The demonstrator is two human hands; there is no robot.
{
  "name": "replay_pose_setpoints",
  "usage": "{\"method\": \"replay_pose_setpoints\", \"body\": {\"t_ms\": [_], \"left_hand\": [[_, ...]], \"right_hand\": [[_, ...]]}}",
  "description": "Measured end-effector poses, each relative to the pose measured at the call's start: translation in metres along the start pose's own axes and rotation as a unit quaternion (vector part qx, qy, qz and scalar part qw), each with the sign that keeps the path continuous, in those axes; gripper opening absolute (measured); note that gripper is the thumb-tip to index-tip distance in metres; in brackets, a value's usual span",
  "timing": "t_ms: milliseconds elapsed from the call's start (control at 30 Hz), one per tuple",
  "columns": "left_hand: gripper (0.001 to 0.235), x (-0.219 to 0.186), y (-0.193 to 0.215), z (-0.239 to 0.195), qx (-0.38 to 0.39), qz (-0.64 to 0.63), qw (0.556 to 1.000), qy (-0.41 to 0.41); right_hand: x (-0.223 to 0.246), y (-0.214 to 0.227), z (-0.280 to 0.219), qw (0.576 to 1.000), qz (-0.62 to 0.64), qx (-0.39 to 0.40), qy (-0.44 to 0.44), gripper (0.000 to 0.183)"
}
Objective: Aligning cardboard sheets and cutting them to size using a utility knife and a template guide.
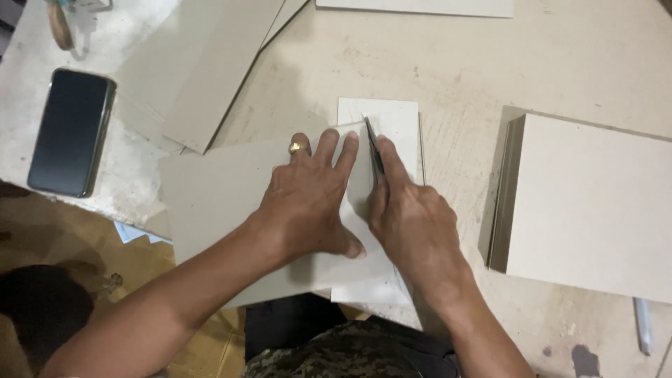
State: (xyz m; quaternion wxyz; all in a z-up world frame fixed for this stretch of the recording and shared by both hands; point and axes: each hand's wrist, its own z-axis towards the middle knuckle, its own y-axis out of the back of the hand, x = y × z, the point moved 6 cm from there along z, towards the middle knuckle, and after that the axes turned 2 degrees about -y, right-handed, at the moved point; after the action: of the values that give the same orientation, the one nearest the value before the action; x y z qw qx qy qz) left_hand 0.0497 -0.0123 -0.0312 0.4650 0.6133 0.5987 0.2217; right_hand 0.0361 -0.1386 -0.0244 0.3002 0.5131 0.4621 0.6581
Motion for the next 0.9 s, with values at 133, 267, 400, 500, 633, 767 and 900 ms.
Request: {"method": "replay_pose_setpoints", "body": {"t_ms": [133, 267, 400, 500, 633, 767, 900], "left_hand": [[0.154, 0.001, -0.002, -0.001, 0.036, -0.003, 0.999, 0.019], [0.151, 0.001, -0.001, -0.001, 0.004, 0.017, 1.0, 0.005], [0.155, 0.001, -0.004, 0.0, 0.011, 0.044, 0.999, 0.022], [0.154, -0.001, -0.001, -0.001, 0.004, 0.045, 0.999, 0.017], [0.154, -0.002, -0.004, -0.007, 0.055, 0.01, 0.998, 0.029], [0.151, -0.001, 0.002, -0.005, 0.042, -0.005, 0.999, 0.027], [0.154, -0.001, 0.0, -0.001, 0.035, 0.021, 0.999, 0.024]], "right_hand": [[0.013, 0.019, -0.02, 0.987, 0.069, 0.121, -0.079, 0.053], [-0.016, -0.008, -0.076, 0.969, -0.014, 0.183, -0.166, 0.065], [-0.017, -0.001, -0.078, 0.955, 0.008, 0.197, -0.222, 0.063], [-0.026, 0.007, -0.09, 0.947, 0.106, 0.192, -0.235, 0.059], [-0.048, 0.023, -0.11, 0.959, 0.081, 0.034, -0.269, 0.058], [-0.053, 0.016, -0.111, 0.953, 0.134, 0.038, -0.268, 0.057], [-0.046, 0.002, -0.119, 0.955, 0.177, 0.081, -0.222, 0.061]]}}
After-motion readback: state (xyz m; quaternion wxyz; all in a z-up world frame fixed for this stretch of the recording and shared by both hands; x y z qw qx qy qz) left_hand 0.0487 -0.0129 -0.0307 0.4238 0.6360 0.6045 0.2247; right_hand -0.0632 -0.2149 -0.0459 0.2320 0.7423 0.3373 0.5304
